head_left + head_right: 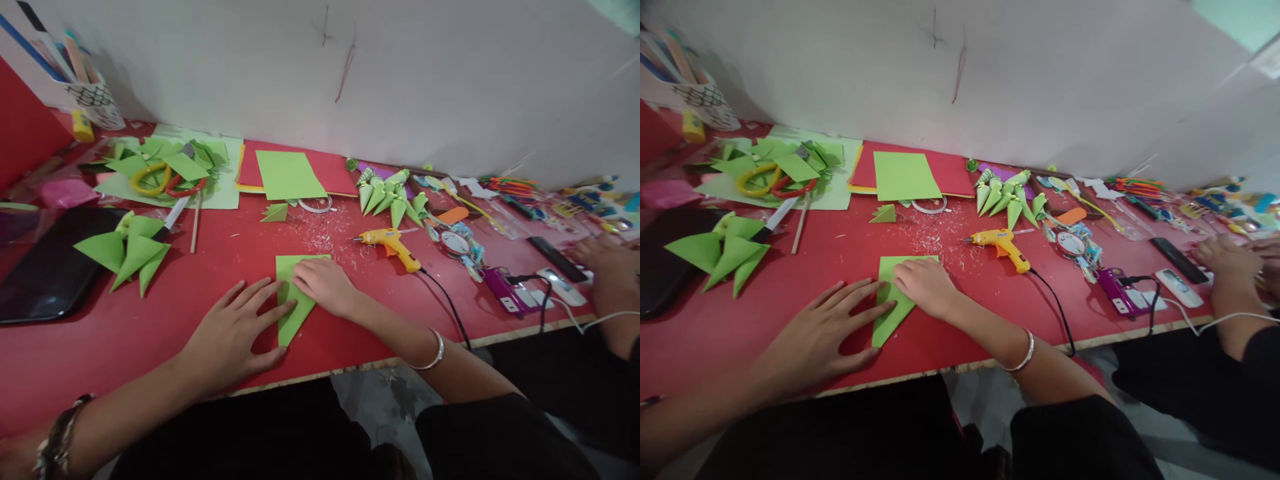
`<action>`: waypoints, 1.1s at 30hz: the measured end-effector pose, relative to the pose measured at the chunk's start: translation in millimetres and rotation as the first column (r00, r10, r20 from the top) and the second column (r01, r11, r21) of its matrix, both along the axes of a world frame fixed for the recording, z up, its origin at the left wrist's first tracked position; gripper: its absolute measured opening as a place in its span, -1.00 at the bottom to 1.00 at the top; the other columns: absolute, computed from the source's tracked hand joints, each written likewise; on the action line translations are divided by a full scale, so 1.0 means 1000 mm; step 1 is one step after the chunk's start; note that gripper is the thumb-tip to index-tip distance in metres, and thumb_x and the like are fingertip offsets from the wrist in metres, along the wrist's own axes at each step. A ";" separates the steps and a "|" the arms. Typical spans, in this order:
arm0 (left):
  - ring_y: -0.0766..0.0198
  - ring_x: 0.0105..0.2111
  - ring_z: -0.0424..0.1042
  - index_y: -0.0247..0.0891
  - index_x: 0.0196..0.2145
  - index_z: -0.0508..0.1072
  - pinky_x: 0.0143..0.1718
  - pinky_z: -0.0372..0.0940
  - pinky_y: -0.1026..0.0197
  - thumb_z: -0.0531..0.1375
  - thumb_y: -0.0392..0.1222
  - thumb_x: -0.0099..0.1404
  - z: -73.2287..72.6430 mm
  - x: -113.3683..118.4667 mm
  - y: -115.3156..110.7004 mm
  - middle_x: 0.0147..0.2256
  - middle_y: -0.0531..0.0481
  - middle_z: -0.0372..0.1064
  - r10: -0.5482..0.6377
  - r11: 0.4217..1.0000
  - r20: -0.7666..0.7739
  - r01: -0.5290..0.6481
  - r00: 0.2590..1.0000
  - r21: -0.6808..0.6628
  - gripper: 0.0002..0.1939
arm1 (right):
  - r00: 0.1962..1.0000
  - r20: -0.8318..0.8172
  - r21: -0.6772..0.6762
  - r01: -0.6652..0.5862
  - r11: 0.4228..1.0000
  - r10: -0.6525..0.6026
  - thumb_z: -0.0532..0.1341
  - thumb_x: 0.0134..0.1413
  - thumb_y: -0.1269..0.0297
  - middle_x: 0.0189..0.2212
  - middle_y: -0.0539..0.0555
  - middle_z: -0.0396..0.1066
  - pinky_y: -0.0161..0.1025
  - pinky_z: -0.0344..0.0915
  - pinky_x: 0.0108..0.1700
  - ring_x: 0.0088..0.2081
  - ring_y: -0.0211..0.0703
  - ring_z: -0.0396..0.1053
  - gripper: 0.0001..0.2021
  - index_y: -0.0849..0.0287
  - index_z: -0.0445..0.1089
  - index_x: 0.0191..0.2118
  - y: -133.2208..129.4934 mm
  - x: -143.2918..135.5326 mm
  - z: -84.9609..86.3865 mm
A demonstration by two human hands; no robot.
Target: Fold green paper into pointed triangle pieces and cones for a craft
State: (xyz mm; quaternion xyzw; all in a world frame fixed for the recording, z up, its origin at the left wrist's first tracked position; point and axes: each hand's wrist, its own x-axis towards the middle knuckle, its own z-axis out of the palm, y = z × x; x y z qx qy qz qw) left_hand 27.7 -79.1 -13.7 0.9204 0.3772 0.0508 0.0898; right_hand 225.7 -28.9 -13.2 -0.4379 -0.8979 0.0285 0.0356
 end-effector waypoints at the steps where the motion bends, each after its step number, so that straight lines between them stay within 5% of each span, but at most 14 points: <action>1: 0.10 0.17 -0.07 0.02 0.13 0.10 0.15 -0.18 -0.05 -0.04 0.15 0.20 0.000 0.000 -0.001 0.18 0.00 -0.02 -0.012 1.000 0.001 0.012 1.000 -0.001 -0.45 | 1.000 -0.003 -0.002 0.002 1.000 -0.002 0.03 0.16 0.28 -0.41 0.02 0.37 -0.29 -0.03 -0.36 -0.37 -0.23 0.28 -0.82 0.23 0.30 -0.37 0.000 0.000 0.000; 15: 0.07 0.16 -0.02 0.09 0.16 -0.03 0.14 -0.17 -0.10 -0.02 0.13 0.19 -0.001 -0.002 0.000 0.22 0.05 -0.12 -0.032 0.999 0.019 0.033 0.999 -0.021 -0.42 | 1.000 -0.010 -0.023 -0.021 1.000 0.021 -0.01 0.19 0.25 -0.43 0.03 0.36 -0.29 0.03 -0.36 -0.41 -0.25 0.27 -0.78 0.24 0.30 -0.36 0.002 0.000 0.001; 20: 0.02 0.16 -0.04 0.10 0.15 0.01 0.13 -0.15 -0.13 0.01 0.13 0.17 0.002 -0.002 0.002 0.21 0.07 -0.09 -0.016 0.999 0.021 0.017 1.000 -0.041 -0.41 | 0.989 -0.142 0.055 -0.022 0.998 0.029 0.01 0.15 0.13 -0.26 0.14 0.32 -0.23 0.11 -0.18 -0.20 -0.14 0.22 -0.69 0.27 0.25 -0.13 -0.005 0.009 0.011; 24: -0.01 0.15 -0.01 0.11 0.14 0.04 0.13 -0.21 -0.20 0.04 0.14 0.13 0.002 -0.002 0.003 0.19 0.07 -0.03 -0.003 0.999 0.050 0.005 0.999 -0.045 -0.39 | 0.958 -0.150 0.115 -0.226 0.967 0.242 -0.05 0.18 0.22 -0.25 0.14 0.28 -0.21 0.11 -0.16 -0.23 -0.16 0.18 -0.73 0.20 0.30 -0.14 -0.025 0.019 0.024; 28: -0.03 0.14 0.02 0.12 0.13 0.05 0.11 -0.23 -0.24 0.10 0.11 0.08 -0.001 -0.003 0.002 0.19 0.07 -0.03 0.013 0.999 0.057 -0.010 0.998 -0.052 -0.35 | 0.840 -0.121 0.022 -0.531 0.847 0.530 -0.01 0.14 0.14 -0.25 0.09 0.28 -0.23 0.11 -0.18 -0.22 -0.18 0.17 -0.69 0.11 0.28 -0.07 -0.048 0.023 0.024; 33: 0.00 0.15 0.00 0.18 0.14 -0.01 0.10 -0.22 -0.25 0.09 0.07 0.09 -0.002 -0.004 0.002 0.20 0.12 -0.07 0.019 0.998 0.031 -0.017 0.999 -0.062 -0.36 | 0.840 -0.144 0.006 -0.527 0.850 0.522 -0.01 0.11 0.05 -0.22 0.11 0.30 -0.21 0.11 -0.13 -0.16 -0.15 0.17 -0.60 0.20 0.29 -0.05 -0.054 0.026 0.015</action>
